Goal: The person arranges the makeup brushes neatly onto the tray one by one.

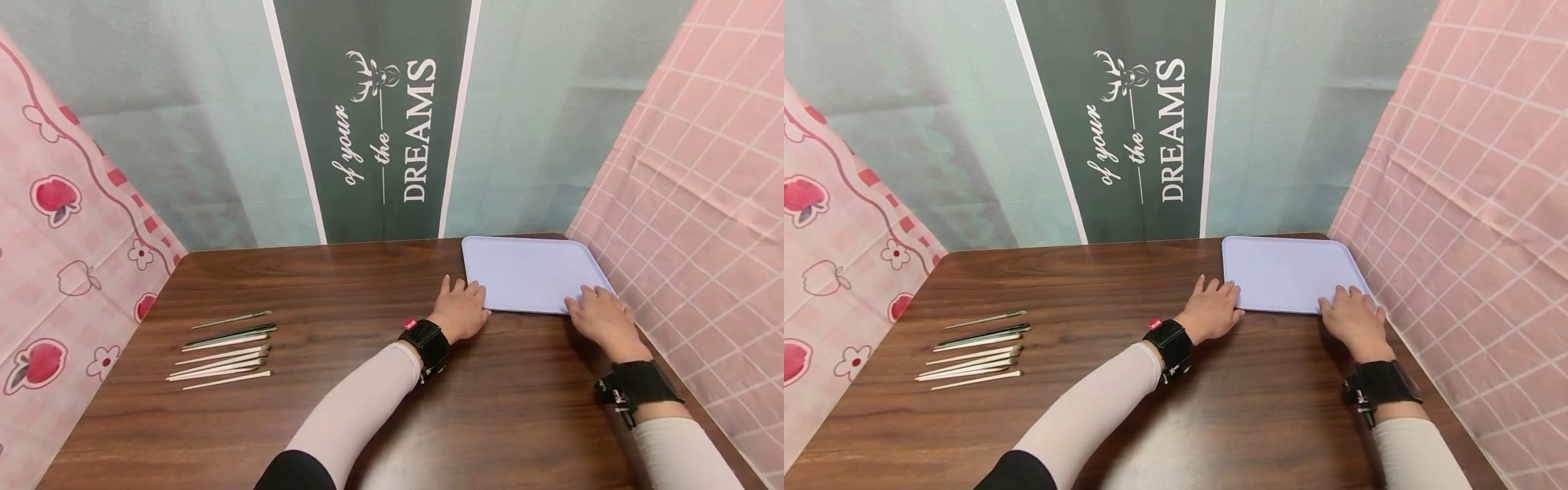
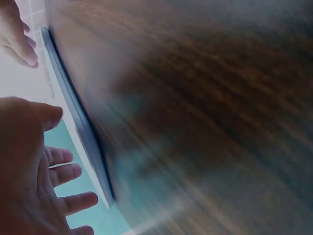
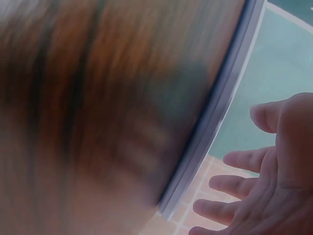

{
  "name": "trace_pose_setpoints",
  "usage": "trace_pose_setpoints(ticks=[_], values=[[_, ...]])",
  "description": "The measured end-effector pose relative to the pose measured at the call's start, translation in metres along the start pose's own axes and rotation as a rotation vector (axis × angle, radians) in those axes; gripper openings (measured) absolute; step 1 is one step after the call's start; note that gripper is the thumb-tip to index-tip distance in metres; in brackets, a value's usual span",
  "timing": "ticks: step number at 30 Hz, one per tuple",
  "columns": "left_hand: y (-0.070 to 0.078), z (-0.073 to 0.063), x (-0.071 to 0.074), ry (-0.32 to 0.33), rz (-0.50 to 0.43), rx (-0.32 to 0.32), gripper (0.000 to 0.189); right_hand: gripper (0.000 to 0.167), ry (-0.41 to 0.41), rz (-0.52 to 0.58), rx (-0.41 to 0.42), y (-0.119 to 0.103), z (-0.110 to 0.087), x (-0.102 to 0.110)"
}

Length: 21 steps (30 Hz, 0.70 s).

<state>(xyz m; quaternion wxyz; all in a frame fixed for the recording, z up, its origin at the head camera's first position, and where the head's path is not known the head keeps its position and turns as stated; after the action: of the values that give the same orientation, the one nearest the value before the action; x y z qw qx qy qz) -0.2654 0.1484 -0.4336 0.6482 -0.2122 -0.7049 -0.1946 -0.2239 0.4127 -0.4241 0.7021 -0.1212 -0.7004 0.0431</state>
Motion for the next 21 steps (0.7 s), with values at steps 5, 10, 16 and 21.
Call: trace_pose_setpoints(ticks=[5, 10, 16, 21], values=[[0.001, -0.001, 0.002, 0.024, 0.03, -0.013, 0.054, 0.065, -0.019, 0.005, -0.02, 0.012, 0.003, 0.0], [0.0, -0.002, 0.003, 0.061, 0.065, -0.034, 0.044, 0.059, -0.043, 0.011, -0.026, 0.022, 0.004, -0.001], [0.002, 0.005, -0.003, 0.036, 0.095, -0.029, 0.042, 0.049, -0.077, -0.017, -0.007, 0.031, 0.006, -0.001], [0.003, 0.004, -0.003, 0.038, 0.108, -0.028, 0.041, 0.04, -0.038, -0.049, 0.031, 0.037, 0.009, -0.003]])
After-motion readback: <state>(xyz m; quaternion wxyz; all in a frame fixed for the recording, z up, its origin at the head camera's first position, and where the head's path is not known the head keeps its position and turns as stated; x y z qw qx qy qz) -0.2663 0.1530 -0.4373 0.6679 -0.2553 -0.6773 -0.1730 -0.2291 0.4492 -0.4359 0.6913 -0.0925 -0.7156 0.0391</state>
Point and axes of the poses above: each hand's wrist, its own z-axis towards the middle knuckle, its own x-axis out of the back of the hand, y = z × x, the point moved 3 cm from there along z, towards the middle knuckle, and after that the axes turned 2 degrees about -z, right-handed, at the moved point
